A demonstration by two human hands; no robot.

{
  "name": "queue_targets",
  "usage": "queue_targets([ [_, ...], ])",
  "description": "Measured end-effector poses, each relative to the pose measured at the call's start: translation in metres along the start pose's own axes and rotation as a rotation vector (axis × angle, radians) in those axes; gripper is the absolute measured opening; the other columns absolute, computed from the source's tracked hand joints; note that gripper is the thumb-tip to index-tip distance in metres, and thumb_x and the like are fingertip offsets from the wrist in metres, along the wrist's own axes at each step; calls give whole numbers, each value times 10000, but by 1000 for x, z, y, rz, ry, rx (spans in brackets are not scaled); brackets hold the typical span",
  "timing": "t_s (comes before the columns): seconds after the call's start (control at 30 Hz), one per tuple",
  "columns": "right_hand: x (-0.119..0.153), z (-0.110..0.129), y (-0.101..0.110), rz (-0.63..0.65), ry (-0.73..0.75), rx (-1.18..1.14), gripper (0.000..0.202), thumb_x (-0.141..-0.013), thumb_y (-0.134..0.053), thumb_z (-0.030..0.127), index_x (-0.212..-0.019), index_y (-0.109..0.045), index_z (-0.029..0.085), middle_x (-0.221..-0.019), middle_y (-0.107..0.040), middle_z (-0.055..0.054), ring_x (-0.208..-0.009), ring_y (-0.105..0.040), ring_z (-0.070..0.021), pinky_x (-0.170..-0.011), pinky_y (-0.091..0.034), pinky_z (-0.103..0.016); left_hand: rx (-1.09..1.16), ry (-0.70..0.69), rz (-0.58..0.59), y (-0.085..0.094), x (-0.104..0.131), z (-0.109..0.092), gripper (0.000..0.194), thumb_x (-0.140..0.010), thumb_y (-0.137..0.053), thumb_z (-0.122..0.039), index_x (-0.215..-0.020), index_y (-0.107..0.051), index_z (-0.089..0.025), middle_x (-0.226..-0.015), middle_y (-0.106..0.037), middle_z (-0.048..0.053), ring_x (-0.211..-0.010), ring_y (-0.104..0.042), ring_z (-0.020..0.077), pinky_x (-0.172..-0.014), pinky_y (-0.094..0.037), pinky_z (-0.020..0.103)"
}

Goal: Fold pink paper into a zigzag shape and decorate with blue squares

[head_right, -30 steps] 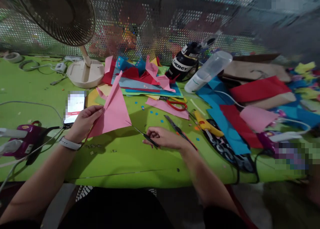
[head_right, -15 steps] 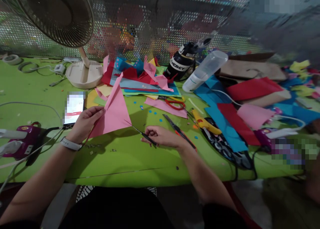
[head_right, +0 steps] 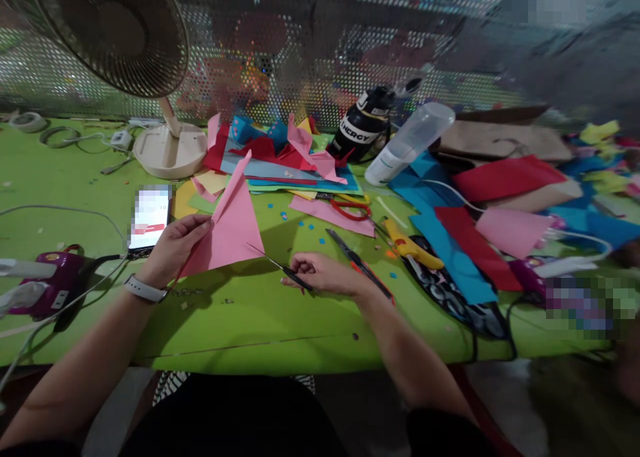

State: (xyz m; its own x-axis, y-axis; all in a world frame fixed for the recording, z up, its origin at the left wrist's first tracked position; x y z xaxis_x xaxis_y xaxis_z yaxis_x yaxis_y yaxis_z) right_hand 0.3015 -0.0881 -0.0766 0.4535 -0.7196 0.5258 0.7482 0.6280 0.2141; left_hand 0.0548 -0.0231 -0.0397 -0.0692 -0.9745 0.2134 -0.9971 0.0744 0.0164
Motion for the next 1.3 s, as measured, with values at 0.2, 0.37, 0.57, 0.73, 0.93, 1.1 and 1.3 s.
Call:
queue_targets([
  [0.2, -1, 1, 1, -8, 2, -40, 485, -647, -774, 580, -776, -541, 174, -650, -535, 28, -587, -500, -95, -537, -381, -230, 2, -23, -4, -1, 1, -4, 265, -770, -712, -370, -949, -713, -174, -885, -703, 35, -756, -581, 130, -696, -454, 252],
  [0.37, -1, 2, 1, -3, -4, -66, 509, -629, -774, 611, -760, -544, 176, -641, -532, 33, -578, -496, -92, -534, -391, -231, 9, -26, -10, 1, -1, -3, 284, -753, -726, -393, -938, -706, -179, -881, -703, 31, -761, -581, 132, -708, -455, 253],
  [0.57, -1, 2, 2, -16, 7, -75, 521, -619, -772, 628, -744, -547, 175, -619, -523, 42, -553, -489, -85, -524, -393, -230, -8, -38, -15, 2, -2, -2, 331, -736, -736, -434, -943, -707, -176, -896, -703, 38, -769, -579, 141, -707, -450, 260],
  [0.73, -1, 3, 4, -33, -1, -102, 526, -590, -793, 621, -716, -548, 173, -612, -546, 37, -543, -495, -80, -527, -406, -229, 15, -44, -15, 2, -2, -2, 368, -715, -750, -455, -946, -705, -172, -889, -701, 37, -776, -579, 147, -718, -448, 268],
  [0.93, -1, 3, 5, -57, 4, -117, 530, -567, -809, 616, -696, -549, 173, -578, -543, 43, -508, -484, -72, -496, -388, -220, 6, -38, -8, 2, -3, 0, 374, -719, -749, -472, -947, -704, -179, -890, -704, 35, -763, -578, 144, -703, -453, 263],
  [1.1, -1, 3, 7, -80, 36, -129, 528, -567, -806, 621, -684, -557, 170, -564, -539, 44, -492, -477, -68, -472, -369, -213, 7, -45, -3, 2, -3, 1, 377, -718, -745, -476, -945, -705, -178, -879, -703, 33, -745, -578, 143, -689, -456, 261],
  [1.3, 0, 6, 6, -66, 29, -131, 511, -552, -821, 599, -668, -557, 177, -539, -540, 49, -476, -469, -66, -467, -363, -217, 32, -35, -7, 1, -3, -1, 318, -732, -736, -433, -924, -705, -182, -850, -699, 28, -742, -581, 141, -696, -461, 268],
])
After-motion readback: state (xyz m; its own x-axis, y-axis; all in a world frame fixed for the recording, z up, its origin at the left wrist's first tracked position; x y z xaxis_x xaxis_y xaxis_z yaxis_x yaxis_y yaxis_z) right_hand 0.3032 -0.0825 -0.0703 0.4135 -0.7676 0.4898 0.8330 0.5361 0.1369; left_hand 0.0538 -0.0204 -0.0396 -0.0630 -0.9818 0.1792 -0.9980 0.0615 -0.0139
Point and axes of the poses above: each hand's wrist, its own x-axis away from the middle knuckle, its own y-axis out of the back of the hand, z = x × y, the point moved 9 cm from there along -x, towards the middle knuckle
